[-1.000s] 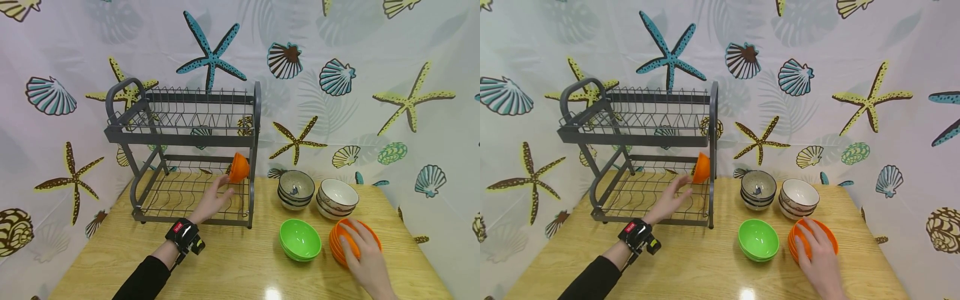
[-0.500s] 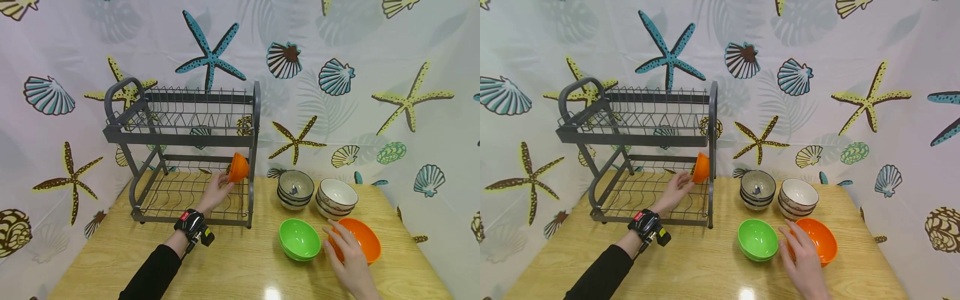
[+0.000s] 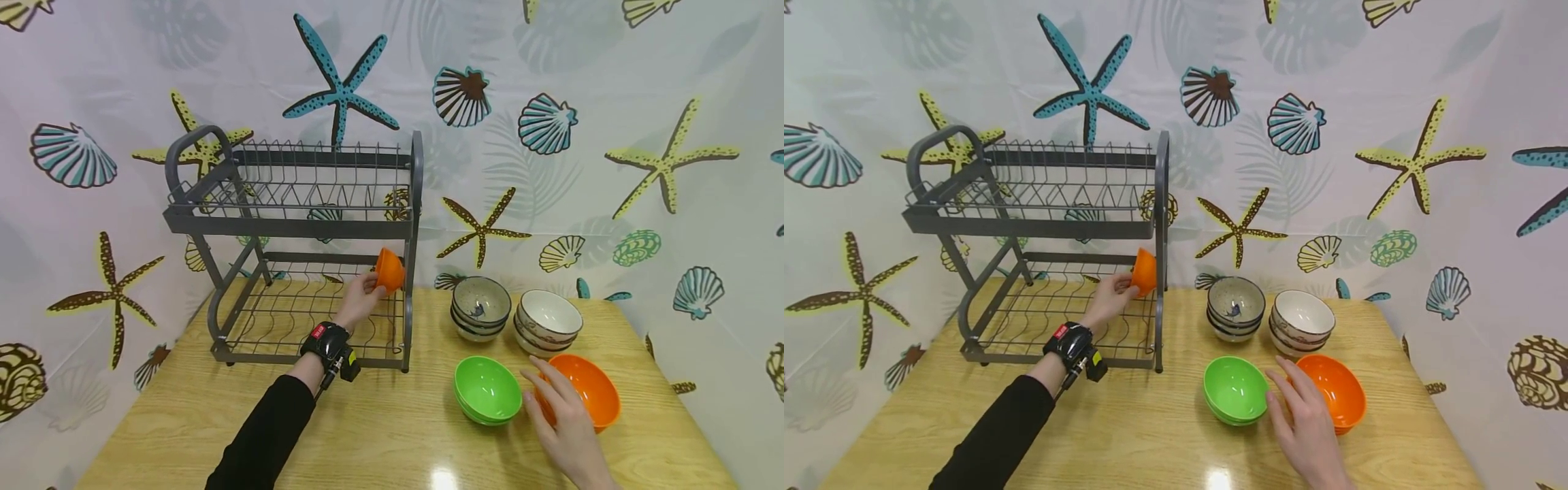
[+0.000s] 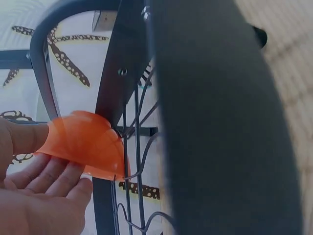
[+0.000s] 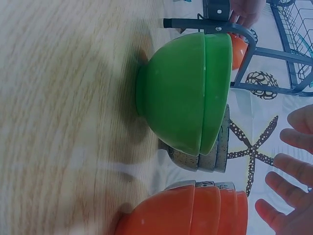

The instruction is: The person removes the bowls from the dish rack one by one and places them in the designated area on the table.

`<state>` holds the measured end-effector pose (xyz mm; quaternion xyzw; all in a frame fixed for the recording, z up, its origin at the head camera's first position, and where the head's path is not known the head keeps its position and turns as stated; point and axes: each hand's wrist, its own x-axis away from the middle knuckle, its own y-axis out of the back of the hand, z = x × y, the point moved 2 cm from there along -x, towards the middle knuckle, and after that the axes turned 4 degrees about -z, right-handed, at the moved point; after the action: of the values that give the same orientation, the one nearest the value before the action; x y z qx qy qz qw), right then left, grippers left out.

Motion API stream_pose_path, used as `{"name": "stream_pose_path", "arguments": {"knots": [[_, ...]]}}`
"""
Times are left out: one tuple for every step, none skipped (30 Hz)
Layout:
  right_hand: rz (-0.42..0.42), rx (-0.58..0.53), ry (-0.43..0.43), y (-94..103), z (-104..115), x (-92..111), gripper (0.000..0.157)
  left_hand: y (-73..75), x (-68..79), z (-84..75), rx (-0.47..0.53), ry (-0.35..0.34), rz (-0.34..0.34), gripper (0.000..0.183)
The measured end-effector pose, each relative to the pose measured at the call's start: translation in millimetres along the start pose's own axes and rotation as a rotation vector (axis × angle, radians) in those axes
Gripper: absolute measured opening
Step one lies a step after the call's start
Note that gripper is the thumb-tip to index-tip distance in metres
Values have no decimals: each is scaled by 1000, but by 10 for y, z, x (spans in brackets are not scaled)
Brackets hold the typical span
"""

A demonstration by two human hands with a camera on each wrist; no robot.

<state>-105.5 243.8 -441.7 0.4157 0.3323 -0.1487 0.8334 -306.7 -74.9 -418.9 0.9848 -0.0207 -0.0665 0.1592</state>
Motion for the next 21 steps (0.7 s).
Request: {"name": "stream_pose_path", "arguments": {"knots": [[3,2,-2,-2,2,-1,33,-3,-23,-3,-10,-7,-8,42],[4,2,-2,-5,4,-2,33,-5,-41,-8,-24,-19,-15,40],[5,2,-2,-7,5,-4,33,-7,-58,-15,-38,-32,-23,38],[4,2,-1,-9,6,-5,33,-10,-73,-22,-47,-39,-30,37],[3,2,0,-11,6,-6,33,-14,-84,-30,-55,-48,-36,35],[0,3,0,-11,6,-6,33,-16,-92,-39,-62,-51,-43,34],[-2,2,2,-12,7,-7,33,-17,-96,-47,-71,-55,-49,33],[-4,2,3,-13,8,-9,33,-18,-97,-58,-74,-54,-54,32],[-4,2,4,-14,8,-10,33,-20,-100,-65,-78,-48,-59,31],[-4,2,4,-14,8,-11,33,-24,-103,-68,-83,-46,-64,31],[-4,2,4,-15,7,-12,33,-28,-106,-70,-90,-47,-68,30],[-3,3,5,-16,5,-11,33,-30,-105,-72,-94,-43,-71,30],[-1,3,5,-17,4,-12,33,-35,-108,-70,-100,-43,-74,30],[-1,5,5,-17,2,-11,33,-37,-112,-66,-101,-42,-77,30],[1,6,4,-19,0,-11,33,-37,-116,-57,-98,-37,-82,29],[2,7,4,-20,-1,-10,33,-35,-121,-45,-96,-30,-89,29],[3,6,4,-21,-3,-10,33,-30,-126,-31,-90,-19,-99,29],[3,5,4,-23,-5,-9,33,-23,-132,-15,-86,-9,-109,28],[3,5,4,-23,-8,-8,34,-16,-145,7,-81,-3,-121,28],[3,5,4,-24,-12,-8,34,-6,-155,26,-68,7,-134,27],[3,5,4,-25,-17,-8,34,4,-164,42,-56,17,-145,27]]}}
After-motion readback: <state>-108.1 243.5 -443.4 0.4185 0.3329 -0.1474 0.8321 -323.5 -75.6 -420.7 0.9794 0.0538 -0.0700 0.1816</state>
